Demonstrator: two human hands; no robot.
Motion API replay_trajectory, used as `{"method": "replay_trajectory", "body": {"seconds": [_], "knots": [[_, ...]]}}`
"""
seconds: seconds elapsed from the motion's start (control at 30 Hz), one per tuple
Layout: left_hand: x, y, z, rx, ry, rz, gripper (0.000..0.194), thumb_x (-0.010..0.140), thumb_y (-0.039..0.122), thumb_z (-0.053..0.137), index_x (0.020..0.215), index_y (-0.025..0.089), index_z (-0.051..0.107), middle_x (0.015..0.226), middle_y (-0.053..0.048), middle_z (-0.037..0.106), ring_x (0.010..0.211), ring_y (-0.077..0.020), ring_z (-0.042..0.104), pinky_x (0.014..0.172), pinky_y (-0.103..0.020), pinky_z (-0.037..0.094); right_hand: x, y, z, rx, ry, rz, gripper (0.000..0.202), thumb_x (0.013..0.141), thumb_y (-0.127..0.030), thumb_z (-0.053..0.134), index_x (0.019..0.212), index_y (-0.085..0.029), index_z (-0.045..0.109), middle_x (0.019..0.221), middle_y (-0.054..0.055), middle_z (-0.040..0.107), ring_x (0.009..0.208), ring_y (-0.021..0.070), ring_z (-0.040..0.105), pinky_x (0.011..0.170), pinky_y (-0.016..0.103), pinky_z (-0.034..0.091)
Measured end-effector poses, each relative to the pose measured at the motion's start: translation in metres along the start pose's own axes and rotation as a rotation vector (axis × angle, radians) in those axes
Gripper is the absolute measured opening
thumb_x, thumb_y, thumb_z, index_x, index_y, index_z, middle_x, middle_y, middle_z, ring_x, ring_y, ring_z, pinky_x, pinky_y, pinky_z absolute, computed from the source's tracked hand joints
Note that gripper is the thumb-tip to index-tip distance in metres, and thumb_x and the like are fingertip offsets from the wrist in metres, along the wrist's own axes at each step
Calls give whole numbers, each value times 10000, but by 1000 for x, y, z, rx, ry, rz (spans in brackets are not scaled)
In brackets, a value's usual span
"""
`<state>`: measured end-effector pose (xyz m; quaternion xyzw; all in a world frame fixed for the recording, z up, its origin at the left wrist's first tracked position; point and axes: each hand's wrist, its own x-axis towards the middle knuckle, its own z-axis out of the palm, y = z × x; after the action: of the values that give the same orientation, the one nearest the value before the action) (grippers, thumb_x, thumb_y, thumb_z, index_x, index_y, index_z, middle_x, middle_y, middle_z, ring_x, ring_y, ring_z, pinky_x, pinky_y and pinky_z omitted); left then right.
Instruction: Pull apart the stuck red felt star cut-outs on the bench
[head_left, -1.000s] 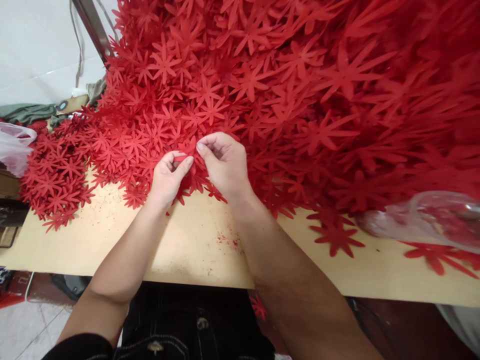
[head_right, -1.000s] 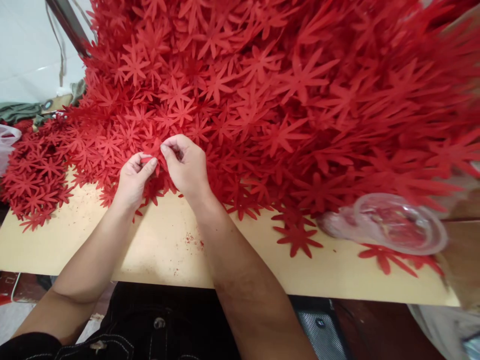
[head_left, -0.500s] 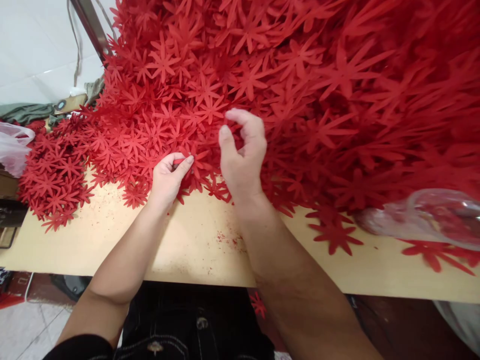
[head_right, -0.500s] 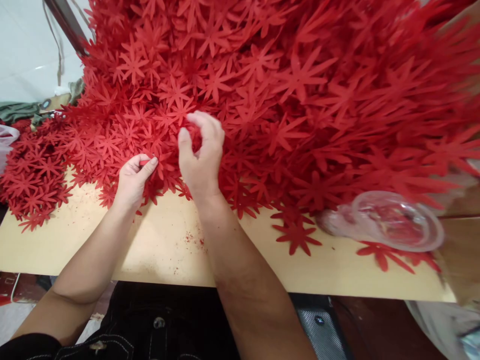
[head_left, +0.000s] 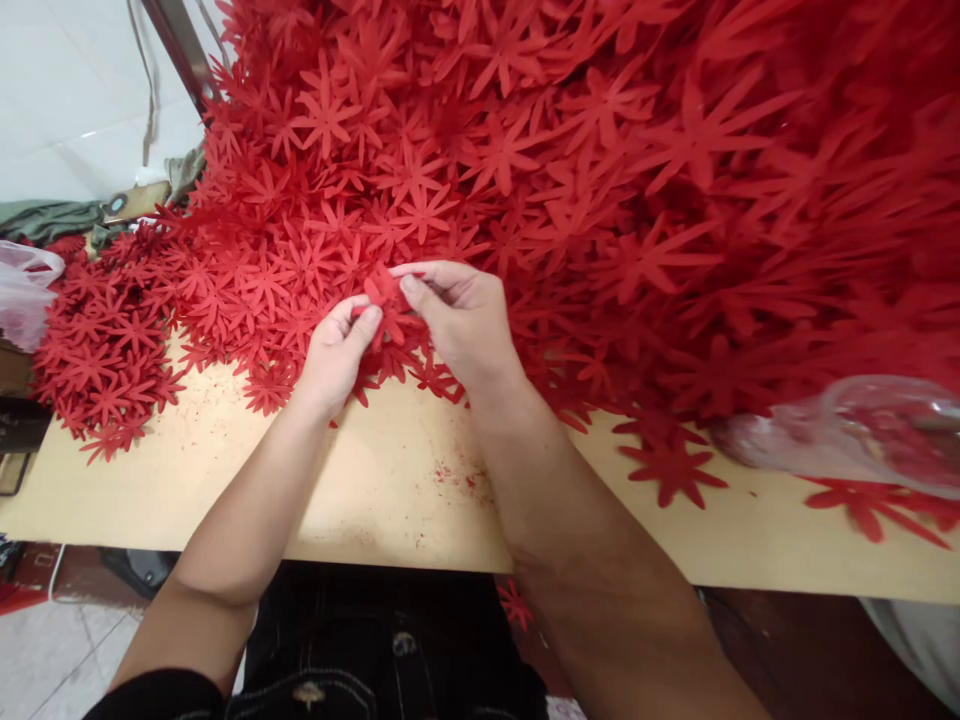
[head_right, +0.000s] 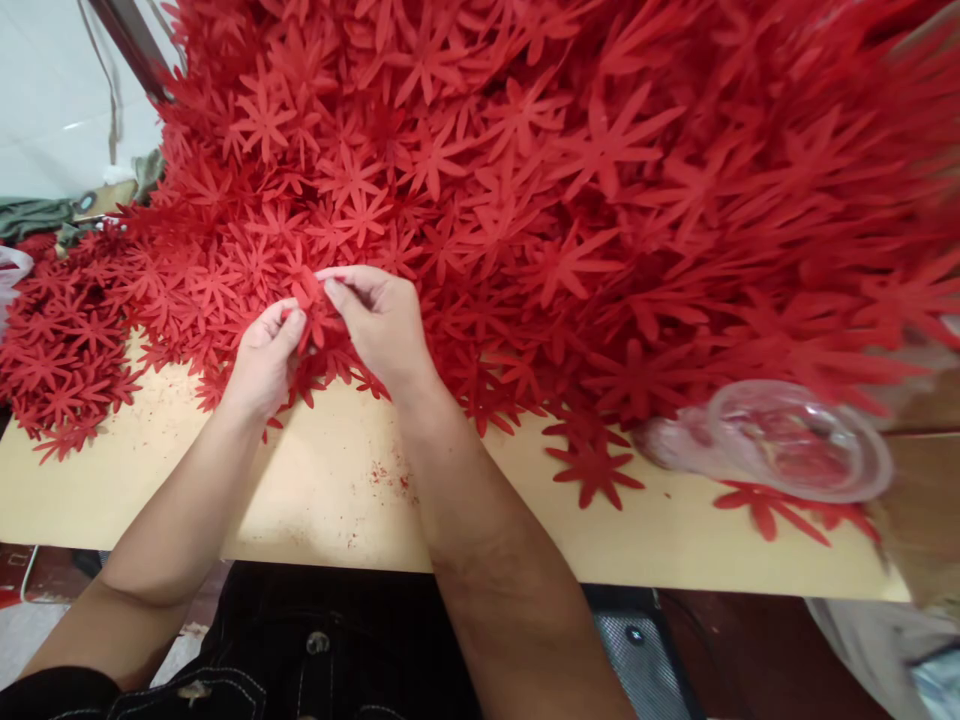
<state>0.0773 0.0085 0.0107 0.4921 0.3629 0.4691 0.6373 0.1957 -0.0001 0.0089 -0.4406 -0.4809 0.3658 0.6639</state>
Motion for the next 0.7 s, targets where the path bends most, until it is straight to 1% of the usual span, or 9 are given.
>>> {"method": "replay_trajectory", "body": {"seconds": [0.07,0.13,0.27,0.33,0.4,0.47,0.6,0.63,0.7], "knots": [[-1,2,1,39,-32,5,275,649,335,777,788,190,590,678,44,622,593,-59,560,604,-183,467,2,3,-4,-41,76,-23,246,778,-448,616,829,-215,675,805,16,687,786,163,653,780,359,542],[-1,3,1,84,-7,7,265,623,293,796,731,181,581,662,42,614,585,-60,551,594,-184,454,5,9,-11,-116,174,-55,258,806,-457,581,865,-223,672,834,25,685,845,183,660,795,378,544],[-1,5,1,108,102,-8,284,663,250,768,590,161,508,525,66,499,477,-33,430,502,-175,355,15,20,-31,-225,389,-133,312,850,-494,504,948,-235,649,929,48,668,957,210,648,859,422,534],[-1,5,2,112,135,-30,303,679,235,755,569,156,484,496,76,469,449,-23,390,471,-171,316,16,18,-35,-254,421,-179,308,847,-484,519,988,-239,643,1025,56,660,1006,207,635,934,433,504],[-1,6,4,109,153,-48,296,687,224,747,573,153,483,485,82,470,434,-15,376,450,-164,297,13,10,-32,-267,383,-215,313,842,-475,536,1011,-236,646,1084,62,654,1050,204,619,990,434,472],[-1,5,4,100,157,-57,284,699,241,737,590,154,489,490,81,491,431,-15,391,445,-162,307,8,2,-24,-258,264,-219,324,842,-490,530,983,-230,662,1058,59,666,1047,194,618,985,415,476],[1,3,1,71,167,-22,346,722,343,713,569,163,461,475,82,476,427,-17,398,456,-163,335,-1,-4,-6,-151,-134,-91,316,751,-491,645,857,-194,664,854,27,687,829,146,654,789,315,550],[2,2,-1,60,169,-11,351,726,366,707,570,161,469,481,81,477,436,-15,404,468,-160,346,-2,-2,-4,-124,-191,-58,305,721,-461,684,844,-183,657,821,19,684,779,135,651,746,296,552],[3,0,-2,26,152,-12,333,731,413,691,607,157,518,520,70,516,481,-18,454,514,-155,387,-2,2,-2,-95,-210,-33,262,697,-385,718,832,-173,641,781,4,673,722,118,637,699,273,545]]}}
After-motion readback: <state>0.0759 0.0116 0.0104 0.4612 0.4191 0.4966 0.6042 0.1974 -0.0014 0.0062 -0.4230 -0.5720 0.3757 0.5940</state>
